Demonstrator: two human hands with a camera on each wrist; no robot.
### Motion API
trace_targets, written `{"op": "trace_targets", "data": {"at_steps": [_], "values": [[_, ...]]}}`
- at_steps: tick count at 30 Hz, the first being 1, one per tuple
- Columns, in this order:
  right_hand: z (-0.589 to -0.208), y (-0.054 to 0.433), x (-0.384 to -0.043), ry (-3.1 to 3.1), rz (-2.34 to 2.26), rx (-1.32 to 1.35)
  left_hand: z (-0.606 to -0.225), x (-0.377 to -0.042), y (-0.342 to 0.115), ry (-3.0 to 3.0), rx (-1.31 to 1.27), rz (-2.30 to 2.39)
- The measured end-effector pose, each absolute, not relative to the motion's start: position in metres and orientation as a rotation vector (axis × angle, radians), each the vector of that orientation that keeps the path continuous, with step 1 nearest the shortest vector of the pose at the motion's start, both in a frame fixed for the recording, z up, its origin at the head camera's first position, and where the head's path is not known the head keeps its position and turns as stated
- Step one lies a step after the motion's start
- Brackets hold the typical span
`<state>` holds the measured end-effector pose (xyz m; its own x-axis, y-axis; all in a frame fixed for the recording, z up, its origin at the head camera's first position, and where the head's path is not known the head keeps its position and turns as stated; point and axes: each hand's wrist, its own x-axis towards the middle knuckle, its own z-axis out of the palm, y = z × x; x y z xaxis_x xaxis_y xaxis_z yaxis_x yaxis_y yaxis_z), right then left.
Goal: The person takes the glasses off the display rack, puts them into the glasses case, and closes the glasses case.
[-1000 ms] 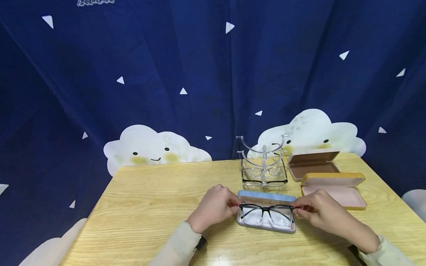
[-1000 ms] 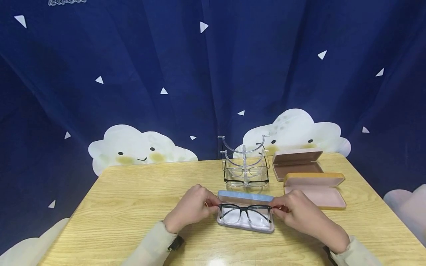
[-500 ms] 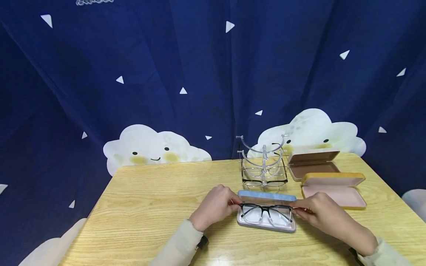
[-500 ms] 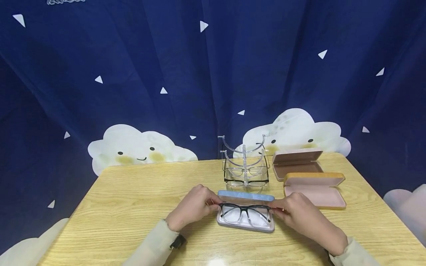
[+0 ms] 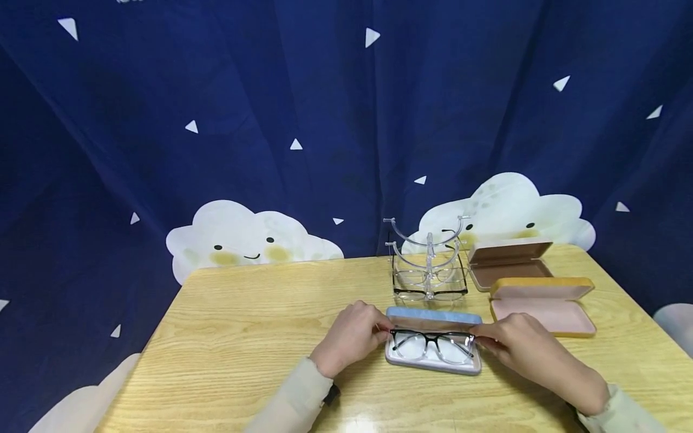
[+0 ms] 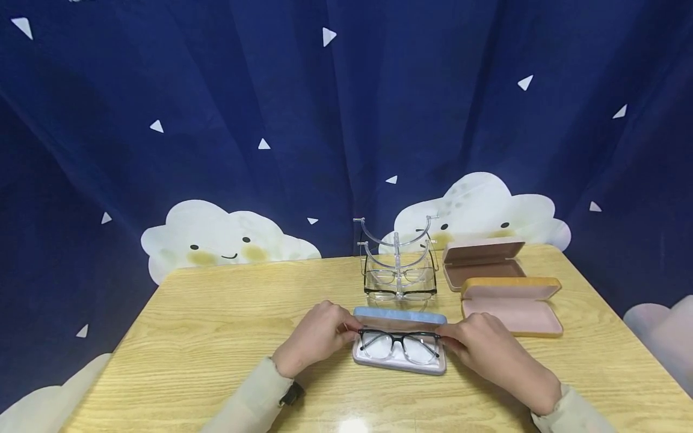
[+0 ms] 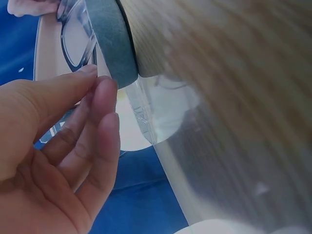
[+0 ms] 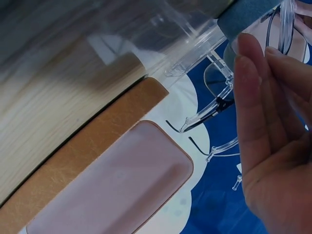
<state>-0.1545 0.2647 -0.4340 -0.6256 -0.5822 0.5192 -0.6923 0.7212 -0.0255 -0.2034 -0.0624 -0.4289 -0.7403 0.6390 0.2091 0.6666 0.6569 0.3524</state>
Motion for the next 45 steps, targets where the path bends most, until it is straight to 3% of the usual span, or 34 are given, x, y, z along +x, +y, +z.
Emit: {"op": "trace_targets", "data": {"at_steps": [34, 45], "values": [[-0.441, 0.26, -0.151, -2.529, 0.163, 0.875, -0.429, -0.201, -0.066, -2.954, -1.12, -0.847], [-0.432, 0.267, -0.148, -2.475, 0.303, 0.984, -0.423, -0.205, -0.078, -2.938, -1.124, -0.971]]}}
